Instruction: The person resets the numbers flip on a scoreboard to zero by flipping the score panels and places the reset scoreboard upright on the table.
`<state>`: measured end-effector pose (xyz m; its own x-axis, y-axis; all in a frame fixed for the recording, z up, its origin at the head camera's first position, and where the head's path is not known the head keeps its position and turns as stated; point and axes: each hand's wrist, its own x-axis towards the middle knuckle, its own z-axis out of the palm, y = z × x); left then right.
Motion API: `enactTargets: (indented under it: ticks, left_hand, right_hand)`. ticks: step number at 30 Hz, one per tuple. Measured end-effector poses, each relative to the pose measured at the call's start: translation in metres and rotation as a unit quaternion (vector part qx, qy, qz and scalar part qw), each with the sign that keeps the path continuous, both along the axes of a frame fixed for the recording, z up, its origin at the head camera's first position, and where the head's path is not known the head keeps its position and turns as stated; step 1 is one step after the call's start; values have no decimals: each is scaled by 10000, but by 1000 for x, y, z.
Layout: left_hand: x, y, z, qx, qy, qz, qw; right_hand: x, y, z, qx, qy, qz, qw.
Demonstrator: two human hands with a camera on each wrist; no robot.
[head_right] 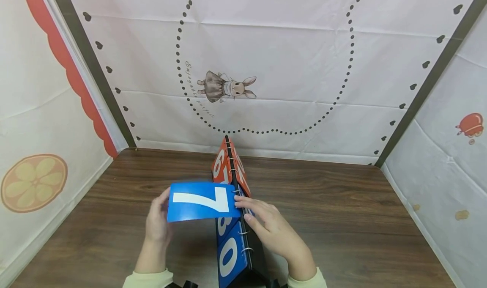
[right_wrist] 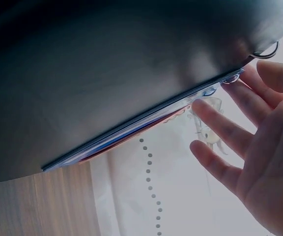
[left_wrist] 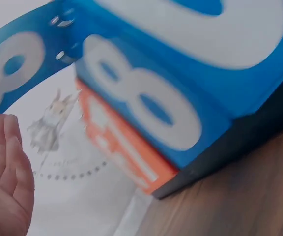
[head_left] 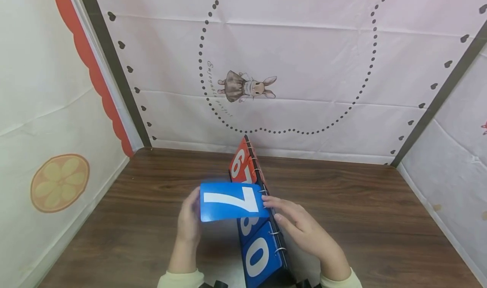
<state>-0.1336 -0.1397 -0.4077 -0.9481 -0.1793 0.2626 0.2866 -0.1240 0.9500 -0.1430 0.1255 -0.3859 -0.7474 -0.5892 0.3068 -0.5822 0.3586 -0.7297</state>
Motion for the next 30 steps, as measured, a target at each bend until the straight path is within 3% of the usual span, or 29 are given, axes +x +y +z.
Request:
enactTargets:
  ticks: [2, 3, 6, 8, 10, 13, 16, 22, 30]
  left_hand:
    - [1, -6, 1, 501, -144, -290, 9982]
    - [1, -9, 1, 539, -163, -442, 9974]
    - [-1, -14, -1, 448, -175, -756, 9960]
    - [-2, -15, -3, 148, -374, -843, 9956]
    - [-2, -16, -5, -269, -815, -774, 9933]
    - [-4, -15, -10, -871, -1430, -713, 9833]
    - [-7, -15, -15, -1200, -1759, -687, 9747]
    - [-13, -15, -22, -1396, -2081, -586, 9663]
    - [-15, -7, -29, -2097, -2150, -570, 9521]
  right_hand:
    - [0, 0, 0, 13, 35, -15, 10000]
    - [0, 0, 0, 23, 48, -28, 10000]
    - [0, 0, 0, 43, 57, -66, 10000]
    - [1, 0, 1, 76, 56, -105, 9999]
    - [1, 0, 1, 99, 55, -133, 9998]
    - [1, -1, 2, 145, 73, -156, 9997]
    - [1, -1, 2, 153, 80, -131, 9998]
    - [1, -1, 1, 180, 71, -147, 9997]
    - [0, 0, 1, 149, 50, -86, 9998]
